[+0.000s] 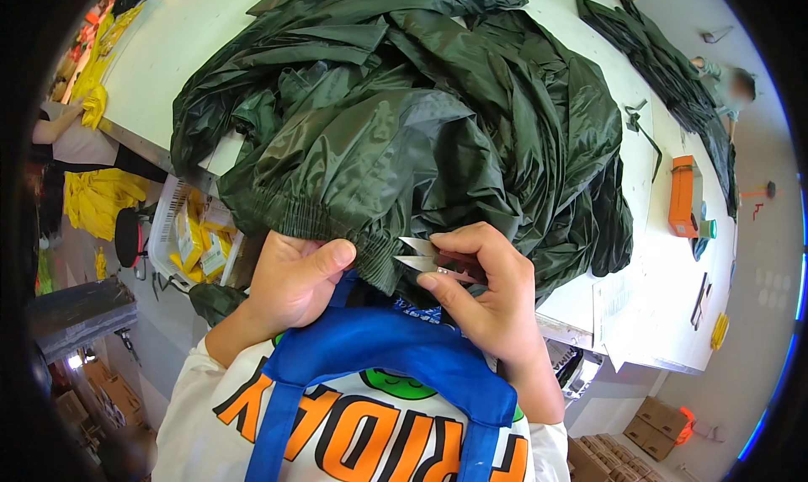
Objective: The person repeatedly picks up dark green jackets from a pile and uses small scissors to cut off tags or excess fabric from the cuffs. The person handles each jacket one at a time, trims the cuff area, and places the jacket back on the pile.
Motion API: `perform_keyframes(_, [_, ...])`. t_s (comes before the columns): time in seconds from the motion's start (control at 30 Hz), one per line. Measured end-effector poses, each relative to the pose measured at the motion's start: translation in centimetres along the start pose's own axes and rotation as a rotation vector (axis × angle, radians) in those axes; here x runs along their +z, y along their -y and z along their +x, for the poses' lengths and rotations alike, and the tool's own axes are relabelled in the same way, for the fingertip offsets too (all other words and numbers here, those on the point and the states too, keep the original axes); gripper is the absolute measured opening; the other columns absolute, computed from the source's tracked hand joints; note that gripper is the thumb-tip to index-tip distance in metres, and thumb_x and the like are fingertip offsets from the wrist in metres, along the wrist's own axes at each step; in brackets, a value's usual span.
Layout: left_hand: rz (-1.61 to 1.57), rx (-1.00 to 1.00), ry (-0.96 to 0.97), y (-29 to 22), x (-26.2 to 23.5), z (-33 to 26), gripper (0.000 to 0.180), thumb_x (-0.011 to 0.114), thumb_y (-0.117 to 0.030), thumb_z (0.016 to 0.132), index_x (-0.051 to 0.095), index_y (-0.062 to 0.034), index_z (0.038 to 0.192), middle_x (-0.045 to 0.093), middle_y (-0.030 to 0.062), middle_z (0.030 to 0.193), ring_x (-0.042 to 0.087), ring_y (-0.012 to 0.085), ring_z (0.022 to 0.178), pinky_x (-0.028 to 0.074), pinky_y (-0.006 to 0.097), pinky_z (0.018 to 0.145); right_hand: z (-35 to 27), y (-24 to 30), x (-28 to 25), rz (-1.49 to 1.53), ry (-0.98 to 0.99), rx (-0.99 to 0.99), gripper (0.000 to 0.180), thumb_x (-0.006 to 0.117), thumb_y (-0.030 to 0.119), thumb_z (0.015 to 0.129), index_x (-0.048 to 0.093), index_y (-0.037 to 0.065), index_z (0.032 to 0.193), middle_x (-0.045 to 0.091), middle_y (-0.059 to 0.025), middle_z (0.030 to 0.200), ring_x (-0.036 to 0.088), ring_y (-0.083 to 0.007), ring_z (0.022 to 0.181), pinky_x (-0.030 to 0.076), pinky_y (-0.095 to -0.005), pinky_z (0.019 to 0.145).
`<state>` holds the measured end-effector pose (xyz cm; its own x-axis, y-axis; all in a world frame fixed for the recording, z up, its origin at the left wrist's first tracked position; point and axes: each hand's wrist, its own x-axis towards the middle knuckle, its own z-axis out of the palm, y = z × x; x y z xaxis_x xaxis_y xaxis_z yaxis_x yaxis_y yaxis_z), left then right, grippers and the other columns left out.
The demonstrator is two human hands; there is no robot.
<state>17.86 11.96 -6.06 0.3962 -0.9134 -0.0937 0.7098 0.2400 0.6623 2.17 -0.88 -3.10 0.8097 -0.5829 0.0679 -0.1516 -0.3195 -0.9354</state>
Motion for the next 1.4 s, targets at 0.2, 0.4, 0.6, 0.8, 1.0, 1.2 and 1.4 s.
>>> perform_keyframes(0.2, [-0.058, -0.025, -0.005, -0.1, 0.3, 0.0, 0.029, 0.057, 0.001, 0.086, 0.052, 0.0039, 0.114, 0.059, 0.0122, 0.110, 0.056, 0.0184, 0.101, 0.045, 0.033, 0.090, 0.3, 0.1, 0.3, 0.068, 0.003, 0.020, 0.030, 0.073, 0.001, 0.070, 0.059, -0.002, 0.097, 0.058, -0.0061, 0.082, 0.055, -0.0082, 0.071, 0.044, -0.0196, 0.063])
perform_keyframes(0.4, [-0.080, -0.042, -0.008, -0.1, 0.1, -0.2, 0.030, 0.057, 0.000, 0.086, 0.052, 0.0033, 0.115, 0.060, 0.0119, 0.110, 0.057, 0.0184, 0.100, 0.045, 0.033, 0.089, 0.4, 0.3, 0.7, 0.005, -0.025, -0.022, 0.031, 0.073, 0.001, 0.069, 0.060, -0.002, 0.097, 0.059, -0.0057, 0.081, 0.055, -0.0074, 0.069, 0.043, -0.0185, 0.059])
perform_keyframes(0.6, [-0.064, -0.030, -0.022, -0.1, 0.3, -0.2, 0.030, 0.058, -0.001, 0.085, 0.052, 0.0034, 0.114, 0.060, 0.0118, 0.109, 0.057, 0.0180, 0.098, 0.045, 0.032, 0.087, 0.0, -0.2, 0.6, -0.007, -0.037, -0.070, 0.027, 0.073, 0.001, 0.069, 0.061, -0.002, 0.093, 0.060, -0.0057, 0.080, 0.056, -0.0081, 0.067, 0.044, -0.0192, 0.058])
perform_keyframes(0.8, [-0.043, -0.023, -0.010, 0.2, 0.2, -0.2, 0.029, 0.058, -0.002, 0.086, 0.053, 0.0017, 0.114, 0.061, 0.0105, 0.107, 0.058, 0.0178, 0.097, 0.046, 0.032, 0.087, 0.0, 0.1, 0.9, -0.006, -0.031, -0.025, 0.026, 0.073, 0.002, 0.070, 0.061, -0.002, 0.092, 0.060, -0.0058, 0.078, 0.056, -0.0084, 0.065, 0.044, -0.0200, 0.058])
perform_keyframes(1.0, [-0.042, -0.038, -0.019, 0.0, 0.3, -0.3, 0.030, 0.058, -0.002, 0.086, 0.051, 0.0014, 0.115, 0.060, 0.0105, 0.108, 0.058, 0.0181, 0.098, 0.046, 0.033, 0.088, 0.2, -0.4, 0.9, -0.029, -0.023, -0.144, 0.033, 0.076, 0.006, 0.069, 0.057, -0.001, 0.095, 0.058, -0.0062, 0.081, 0.053, -0.0074, 0.065, 0.043, -0.0201, 0.057])
perform_keyframes(1.2, [0.239, -0.043, 0.151, -0.3, 0.3, -0.1, 0.038, 0.061, -0.009, 0.085, 0.048, 0.0025, 0.120, 0.058, 0.0131, 0.113, 0.057, 0.0213, 0.102, 0.045, 0.035, 0.091, 0.8, -1.6, 2.7, -0.143, -0.139, -0.411, 0.053, 0.079, 0.003, 0.058, 0.046, 0.003, 0.099, 0.052, -0.0115, 0.088, 0.050, -0.0173, 0.073, 0.041, -0.0275, 0.057])
perform_keyframes(1.4, [0.981, 0.757, 0.568, -4.3, 1.9, -0.4, 0.031, 0.074, -0.015, 0.072, 0.061, -0.0026, 0.098, 0.062, 0.0146, 0.095, 0.063, 0.0246, 0.085, 0.052, 0.034, 0.067, 1.9, -1.4, 0.4, 0.016, -0.136, -0.253, 0.023, 0.063, -0.010, 0.066, 0.058, 0.001, 0.086, 0.060, -0.0062, 0.085, 0.050, -0.0087, 0.064, 0.040, -0.0203, 0.056])
